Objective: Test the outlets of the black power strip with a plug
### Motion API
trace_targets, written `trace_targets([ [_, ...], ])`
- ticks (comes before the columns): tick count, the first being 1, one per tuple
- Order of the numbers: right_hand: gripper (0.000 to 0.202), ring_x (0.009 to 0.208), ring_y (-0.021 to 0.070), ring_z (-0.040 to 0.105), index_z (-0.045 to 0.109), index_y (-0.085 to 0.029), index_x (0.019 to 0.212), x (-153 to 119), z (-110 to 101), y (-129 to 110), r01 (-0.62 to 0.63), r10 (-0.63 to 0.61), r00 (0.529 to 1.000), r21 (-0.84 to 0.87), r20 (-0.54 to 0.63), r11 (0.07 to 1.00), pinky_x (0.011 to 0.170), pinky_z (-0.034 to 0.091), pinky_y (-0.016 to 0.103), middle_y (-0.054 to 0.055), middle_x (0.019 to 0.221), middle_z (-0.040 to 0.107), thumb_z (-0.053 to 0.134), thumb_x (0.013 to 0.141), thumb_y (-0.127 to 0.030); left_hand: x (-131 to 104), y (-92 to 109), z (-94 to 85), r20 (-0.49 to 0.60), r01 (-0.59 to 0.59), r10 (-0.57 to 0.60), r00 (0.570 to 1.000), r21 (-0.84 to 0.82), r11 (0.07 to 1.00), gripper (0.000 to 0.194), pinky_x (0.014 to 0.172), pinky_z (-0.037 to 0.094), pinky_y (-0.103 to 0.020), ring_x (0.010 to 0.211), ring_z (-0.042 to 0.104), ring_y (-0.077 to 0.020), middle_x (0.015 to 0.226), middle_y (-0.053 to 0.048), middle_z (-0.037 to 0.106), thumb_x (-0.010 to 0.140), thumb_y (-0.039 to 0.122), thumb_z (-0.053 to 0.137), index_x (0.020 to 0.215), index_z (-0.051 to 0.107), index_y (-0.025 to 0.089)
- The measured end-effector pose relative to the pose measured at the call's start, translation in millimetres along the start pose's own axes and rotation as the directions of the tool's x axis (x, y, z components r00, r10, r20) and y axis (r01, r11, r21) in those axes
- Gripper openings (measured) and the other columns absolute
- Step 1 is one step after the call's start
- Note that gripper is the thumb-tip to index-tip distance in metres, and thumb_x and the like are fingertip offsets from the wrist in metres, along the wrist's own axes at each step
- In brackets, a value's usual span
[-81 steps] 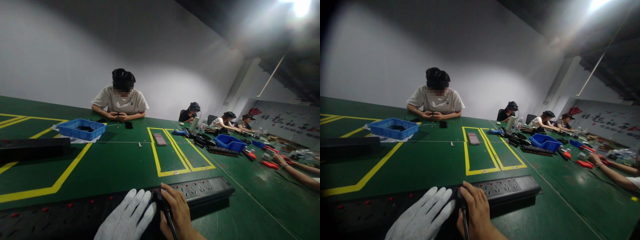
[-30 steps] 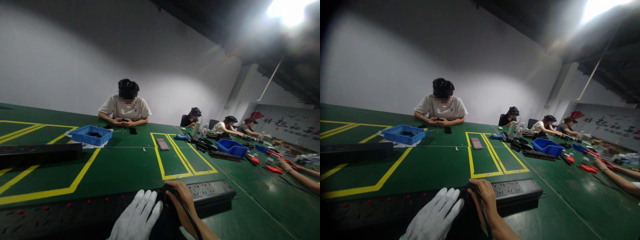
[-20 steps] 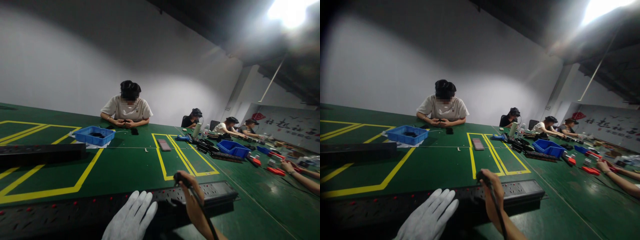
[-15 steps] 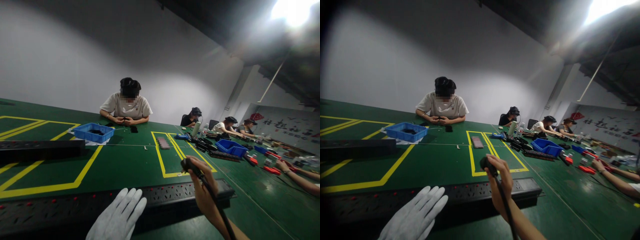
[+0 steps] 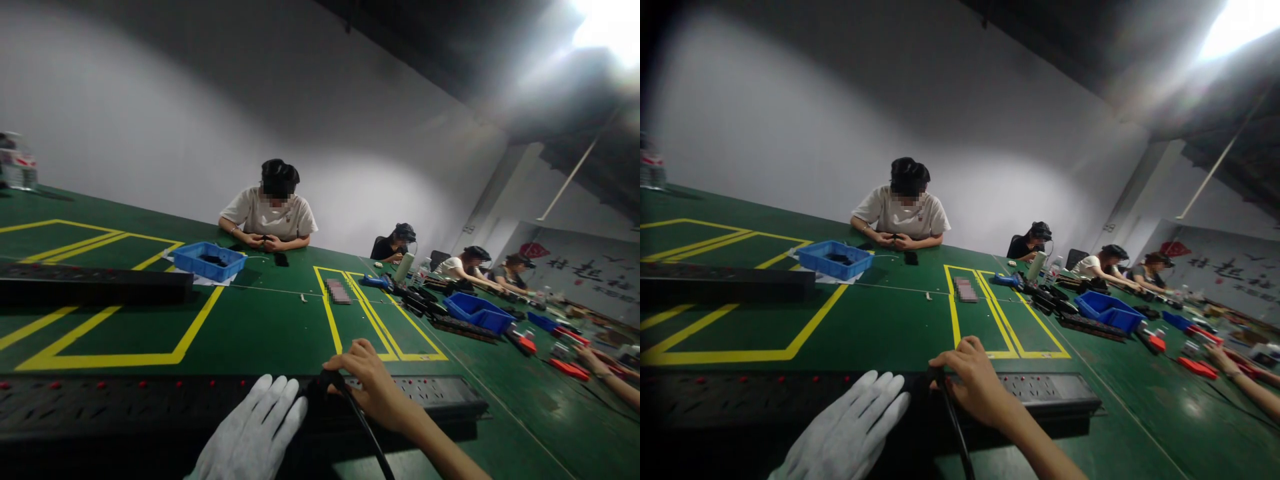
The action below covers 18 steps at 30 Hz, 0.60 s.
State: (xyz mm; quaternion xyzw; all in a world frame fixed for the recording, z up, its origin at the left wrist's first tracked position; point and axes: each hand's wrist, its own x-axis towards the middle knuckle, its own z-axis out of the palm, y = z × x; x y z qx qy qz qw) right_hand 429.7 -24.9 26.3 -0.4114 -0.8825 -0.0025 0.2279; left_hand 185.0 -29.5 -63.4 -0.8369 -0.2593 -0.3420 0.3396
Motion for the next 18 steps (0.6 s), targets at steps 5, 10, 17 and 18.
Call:
trace_targets([
  [5, 0.024, 0.088, 0.0207, 0.061, 0.064, -0.025, 0.106, -5, 18, 3, -0.020, 0.026, 0.994, 0.059, -0.103, 0.998, 0.085, 0.044, 0.038, 0.001, 0.100, 0.072, 0.073, 0.084, -0.023, -7, 6, 15.2, -0.069, 0.023, -0.026, 0.997, -0.038, 0.999, 0.030, 0.117, 0.013, -0.045, 0.108, 0.060, -0.0204, 0.115, -0.004, 0.067, 0.094, 0.020, 0.040, 0.116, 0.061, 0.020],
  [10, 0.031, 0.101, 0.0209, 0.062, 0.056, -0.024, 0.118, -25, 43, 3, 0.014, 0.010, 0.967, 0.091, -0.254, 0.996, 0.088, 0.048, 0.035, 0.006, 0.111, 0.067, 0.061, 0.088, -0.017, -9, 11, 20.2, -0.061, 0.047, -0.050, 0.997, -0.048, 0.998, 0.032, 0.116, 0.016, -0.046, 0.113, 0.056, -0.0220, 0.119, -0.006, 0.064, 0.093, 0.024, 0.042, 0.120, 0.059, 0.018],
  [17, 0.079, 0.119, 0.0271, 0.054, 0.033, -0.017, 0.142, -40, 59, 2, 0.064, -0.088, 0.973, -0.119, -0.215, 0.991, 0.105, 0.036, 0.047, 0.012, 0.131, 0.056, 0.052, 0.066, -0.013, -5, 9, 18.3, -0.073, 0.065, -0.070, 0.995, -0.069, 0.996, 0.030, 0.117, 0.017, -0.044, 0.118, 0.053, -0.0207, 0.118, -0.004, 0.064, 0.094, 0.025, 0.044, 0.119, 0.059, 0.020],
  [18, 0.082, 0.120, 0.0278, 0.054, 0.031, -0.016, 0.143, -41, 61, 3, 0.060, -0.090, 0.974, -0.148, -0.206, 0.987, 0.107, 0.033, 0.049, 0.012, 0.132, 0.056, 0.053, 0.064, -0.014, -5, 8, 17.6, -0.058, 0.058, -0.062, 0.996, -0.064, 0.996, 0.030, 0.117, 0.017, -0.044, 0.119, 0.053, -0.0208, 0.118, -0.004, 0.064, 0.094, 0.026, 0.044, 0.119, 0.059, 0.021],
])
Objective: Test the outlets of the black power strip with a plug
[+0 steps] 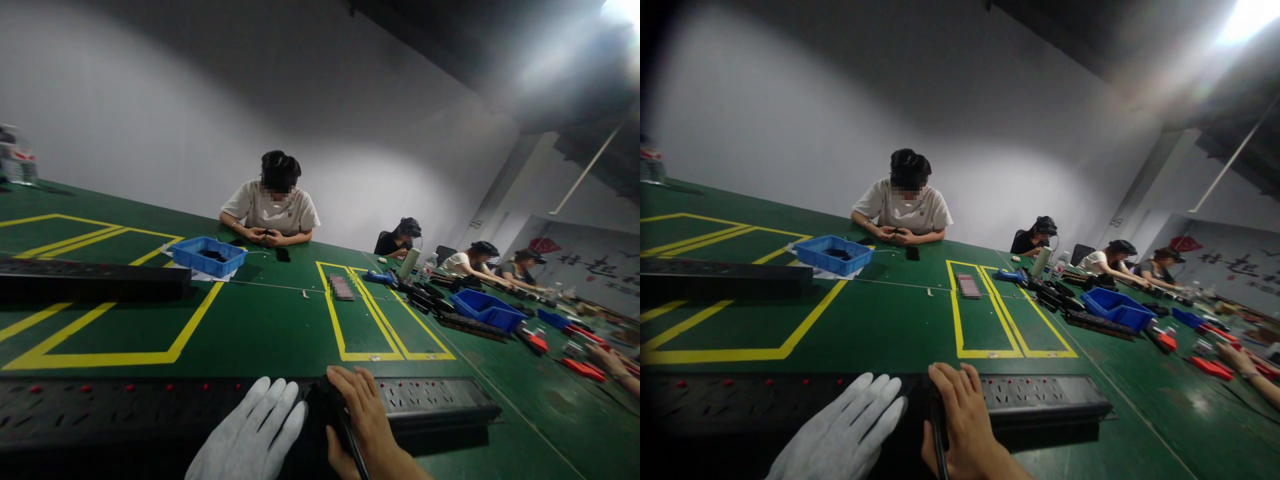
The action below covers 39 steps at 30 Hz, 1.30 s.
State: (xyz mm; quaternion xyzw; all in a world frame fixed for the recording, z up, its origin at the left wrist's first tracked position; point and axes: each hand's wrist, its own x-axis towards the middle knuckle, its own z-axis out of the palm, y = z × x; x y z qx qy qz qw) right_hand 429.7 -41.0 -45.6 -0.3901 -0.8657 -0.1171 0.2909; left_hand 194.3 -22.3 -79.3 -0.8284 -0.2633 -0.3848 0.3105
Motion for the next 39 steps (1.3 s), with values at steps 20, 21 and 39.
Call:
trace_targets([
  [20, 0.067, 0.120, 0.0264, 0.059, 0.032, -0.020, 0.144, -1, 1, -8, -0.043, 0.038, 0.996, -0.057, -0.082, 0.997, 0.104, 0.037, 0.044, 0.011, 0.135, 0.057, 0.055, 0.081, -0.018, 2, -4, -4.8, 0.050, -0.017, 0.016, 0.999, 0.018, 1.000, 0.030, 0.115, 0.016, -0.046, 0.114, 0.055, -0.0217, 0.117, -0.004, 0.065, 0.098, 0.027, 0.039, 0.118, 0.060, 0.020],
  [21, 0.067, 0.120, 0.0269, 0.059, 0.032, -0.020, 0.144, -2, 2, -8, -0.046, 0.042, 0.996, -0.053, -0.083, 0.998, 0.104, 0.038, 0.045, 0.011, 0.135, 0.057, 0.055, 0.081, -0.018, 3, -5, -7.4, 0.074, -0.039, 0.036, 0.997, 0.031, 0.999, 0.030, 0.115, 0.015, -0.045, 0.113, 0.056, -0.0213, 0.117, -0.004, 0.065, 0.098, 0.027, 0.039, 0.118, 0.060, 0.021],
  [39, 0.038, 0.109, 0.0169, 0.067, 0.054, -0.026, 0.132, 18, -27, 16, -0.009, -0.004, 0.997, 0.167, 0.080, 0.986, 0.094, 0.056, 0.029, 0.005, 0.123, 0.067, 0.044, 0.097, -0.015, 6, -7, -13.6, 0.094, -0.046, 0.042, 0.995, 0.043, 0.998, 0.034, 0.108, 0.025, -0.044, 0.111, 0.057, -0.0229, 0.117, -0.005, 0.065, 0.096, 0.032, 0.042, 0.124, 0.056, 0.018],
])
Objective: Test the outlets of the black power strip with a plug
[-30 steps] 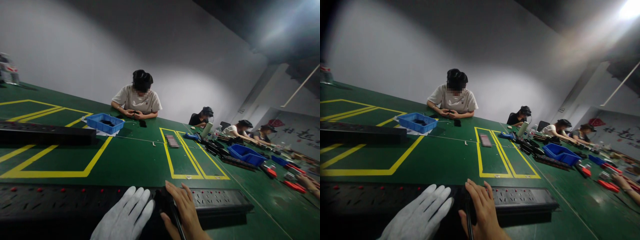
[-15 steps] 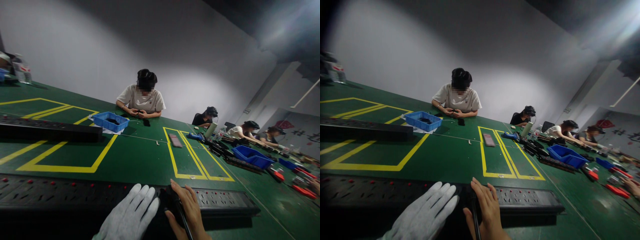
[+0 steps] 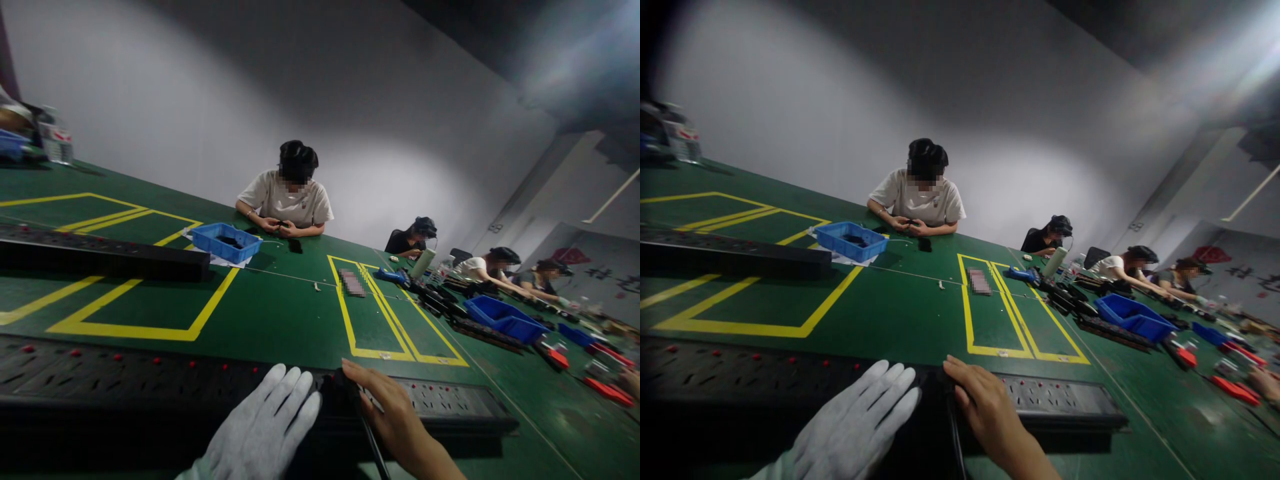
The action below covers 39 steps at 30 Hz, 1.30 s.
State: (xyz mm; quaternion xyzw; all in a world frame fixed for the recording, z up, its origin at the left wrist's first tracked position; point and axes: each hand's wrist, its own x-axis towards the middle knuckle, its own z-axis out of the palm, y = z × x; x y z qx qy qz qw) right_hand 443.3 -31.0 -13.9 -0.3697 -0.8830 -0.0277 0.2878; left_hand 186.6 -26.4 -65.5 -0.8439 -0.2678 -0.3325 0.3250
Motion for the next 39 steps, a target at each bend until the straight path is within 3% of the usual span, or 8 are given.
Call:
trace_targets([
  [4, 0.036, 0.110, 0.0172, 0.067, 0.056, -0.025, 0.130, 3, -7, 1, 0.002, -0.003, 0.999, 0.028, 0.046, 1.000, 0.097, 0.055, 0.030, 0.005, 0.123, 0.067, 0.046, 0.097, -0.016, 0, 1, -1.9, 0.022, 0.003, -0.004, 1.000, 0.002, 1.000, 0.035, 0.109, 0.025, -0.044, 0.114, 0.056, -0.0234, 0.120, -0.006, 0.064, 0.096, 0.031, 0.044, 0.126, 0.056, 0.019],
  [14, 0.039, 0.114, 0.0174, 0.065, 0.054, -0.023, 0.132, -6, 6, -7, 0.024, -0.029, 0.995, -0.046, -0.095, 0.999, 0.096, 0.055, 0.029, 0.007, 0.126, 0.066, 0.044, 0.096, -0.011, 0, 1, 1.7, -0.004, -0.004, 0.005, 1.000, 0.024, 1.000, 0.034, 0.108, 0.025, -0.045, 0.108, 0.059, -0.0228, 0.116, -0.004, 0.066, 0.096, 0.027, 0.041, 0.124, 0.056, 0.018],
  [19, 0.049, 0.120, 0.0177, 0.060, 0.048, -0.020, 0.135, -18, 10, -8, 0.061, -0.069, 0.994, -0.093, -0.083, 0.994, 0.096, 0.054, 0.028, 0.011, 0.134, 0.059, 0.040, 0.090, -0.003, -1, 2, 0.0, -0.009, 0.010, -0.010, 1.000, -0.004, 1.000, 0.037, 0.109, 0.023, -0.045, 0.113, 0.056, -0.0233, 0.120, -0.005, 0.064, 0.095, 0.029, 0.043, 0.128, 0.055, 0.019],
  [25, 0.064, 0.124, 0.0241, 0.056, 0.041, -0.017, 0.139, -27, 17, -12, 0.080, -0.097, 0.993, -0.211, -0.070, 0.974, 0.100, 0.051, 0.042, 0.014, 0.136, 0.056, 0.042, 0.077, -0.003, -5, 6, 6.7, -0.016, 0.060, -0.061, 0.998, -0.041, 0.997, 0.042, 0.112, 0.021, -0.044, 0.116, 0.052, -0.0219, 0.121, -0.004, 0.062, 0.093, 0.037, 0.048, 0.132, 0.052, 0.022],
  [32, 0.071, 0.118, 0.0307, 0.056, 0.034, -0.014, 0.137, -29, 41, -13, 0.012, -0.053, 0.980, -0.208, -0.192, 0.978, 0.092, 0.053, 0.047, 0.019, 0.130, 0.053, 0.052, 0.068, -0.013, -6, 5, 7.0, -0.007, 0.031, -0.031, 0.999, -0.032, 0.999, 0.039, 0.114, 0.017, -0.045, 0.115, 0.054, -0.0226, 0.121, -0.005, 0.064, 0.093, 0.033, 0.047, 0.130, 0.054, 0.021],
  [35, 0.067, 0.118, 0.0310, 0.056, 0.035, -0.015, 0.134, -26, 33, -18, 0.005, -0.030, 0.989, -0.174, -0.146, 0.985, 0.095, 0.051, 0.048, 0.019, 0.129, 0.052, 0.060, 0.072, -0.019, -7, 5, 9.0, 0.005, 0.018, -0.018, 1.000, -0.029, 0.999, 0.038, 0.115, 0.015, -0.045, 0.116, 0.054, -0.0220, 0.123, -0.004, 0.063, 0.092, 0.026, 0.047, 0.129, 0.054, 0.021],
  [39, 0.063, 0.127, 0.0347, 0.048, 0.044, -0.019, 0.127, -12, 7, -27, 0.014, -0.027, 0.998, -0.219, -0.055, 0.976, 0.102, 0.045, 0.052, 0.019, 0.137, 0.047, 0.074, 0.074, -0.032, -8, 9, 16.6, -0.059, 0.063, -0.066, 0.996, -0.050, 0.997, 0.031, 0.117, 0.015, -0.045, 0.116, 0.055, -0.0201, 0.118, -0.004, 0.065, 0.093, 0.023, 0.045, 0.120, 0.059, 0.021],
])
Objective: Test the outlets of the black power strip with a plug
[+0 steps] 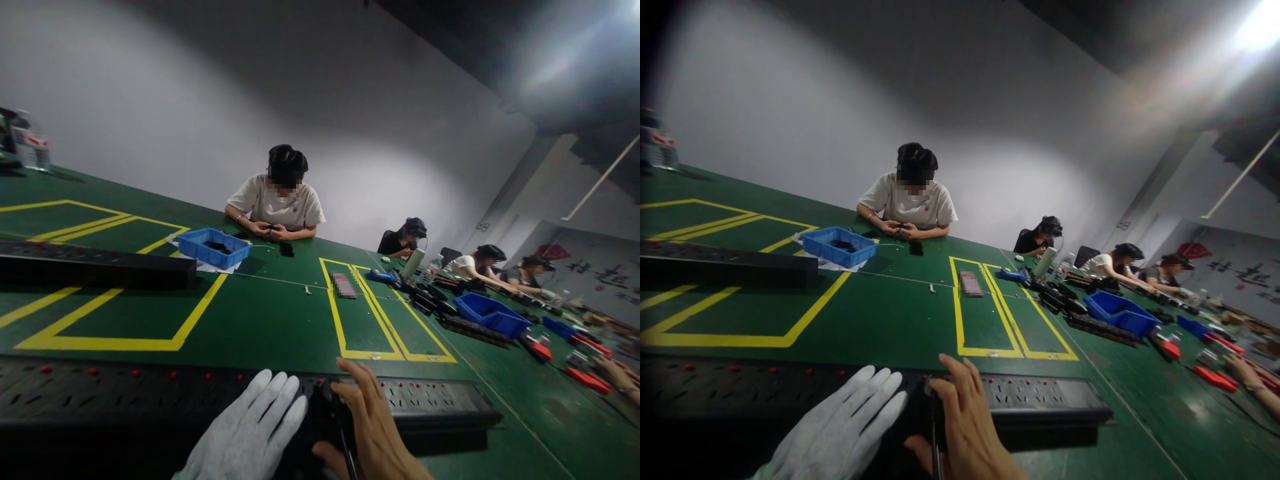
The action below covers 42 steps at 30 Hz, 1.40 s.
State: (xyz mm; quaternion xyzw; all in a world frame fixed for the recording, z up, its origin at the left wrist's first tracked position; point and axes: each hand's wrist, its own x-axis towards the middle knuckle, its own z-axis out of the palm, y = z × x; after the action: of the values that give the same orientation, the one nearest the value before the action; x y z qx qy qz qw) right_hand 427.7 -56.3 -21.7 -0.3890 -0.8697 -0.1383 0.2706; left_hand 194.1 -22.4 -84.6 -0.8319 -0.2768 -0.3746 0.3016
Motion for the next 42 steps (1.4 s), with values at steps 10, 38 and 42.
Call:
trace_targets([
  [10, 0.021, 0.076, 0.0136, 0.058, 0.054, -0.023, 0.076, 19, 0, 9, 0.332, -0.375, 0.913, 0.239, 0.162, 0.913, 0.099, 0.040, 0.036, -0.004, 0.068, 0.058, 0.058, 0.090, -0.037, -5, -6, -1.2, 0.100, -0.099, 0.093, 0.991, 0.053, 0.994, 0.053, 0.118, 0.012, -0.046, 0.121, 0.053, -0.0205, 0.130, -0.003, 0.059, 0.085, 0.005, 0.039, 0.134, 0.051, 0.020],
  [38, 0.030, 0.084, 0.0150, 0.055, 0.051, -0.020, 0.073, 19, -19, 16, 0.396, -0.423, 0.829, 0.150, 0.365, 0.906, 0.103, 0.027, 0.037, -0.002, 0.077, 0.059, 0.053, 0.096, -0.040, -1, -19, -9.1, 0.264, -0.043, 0.038, 0.964, 0.010, 0.999, 0.062, 0.117, 0.019, -0.044, 0.132, 0.043, -0.0266, 0.144, -0.010, 0.048, 0.091, 0.040, 0.052, 0.147, 0.034, 0.020],
  [42, 0.028, 0.084, 0.0152, 0.055, 0.052, -0.020, 0.073, 19, -17, 16, 0.382, -0.411, 0.824, 0.154, 0.390, 0.911, 0.102, 0.028, 0.039, -0.002, 0.076, 0.059, 0.052, 0.096, -0.038, 4, -27, -13.4, 0.473, 0.190, -0.148, 0.869, -0.043, 0.981, 0.080, 0.107, 0.036, -0.048, 0.125, 0.051, -0.0312, 0.140, -0.009, 0.053, 0.075, 0.043, 0.067, 0.147, 0.034, 0.032],
])
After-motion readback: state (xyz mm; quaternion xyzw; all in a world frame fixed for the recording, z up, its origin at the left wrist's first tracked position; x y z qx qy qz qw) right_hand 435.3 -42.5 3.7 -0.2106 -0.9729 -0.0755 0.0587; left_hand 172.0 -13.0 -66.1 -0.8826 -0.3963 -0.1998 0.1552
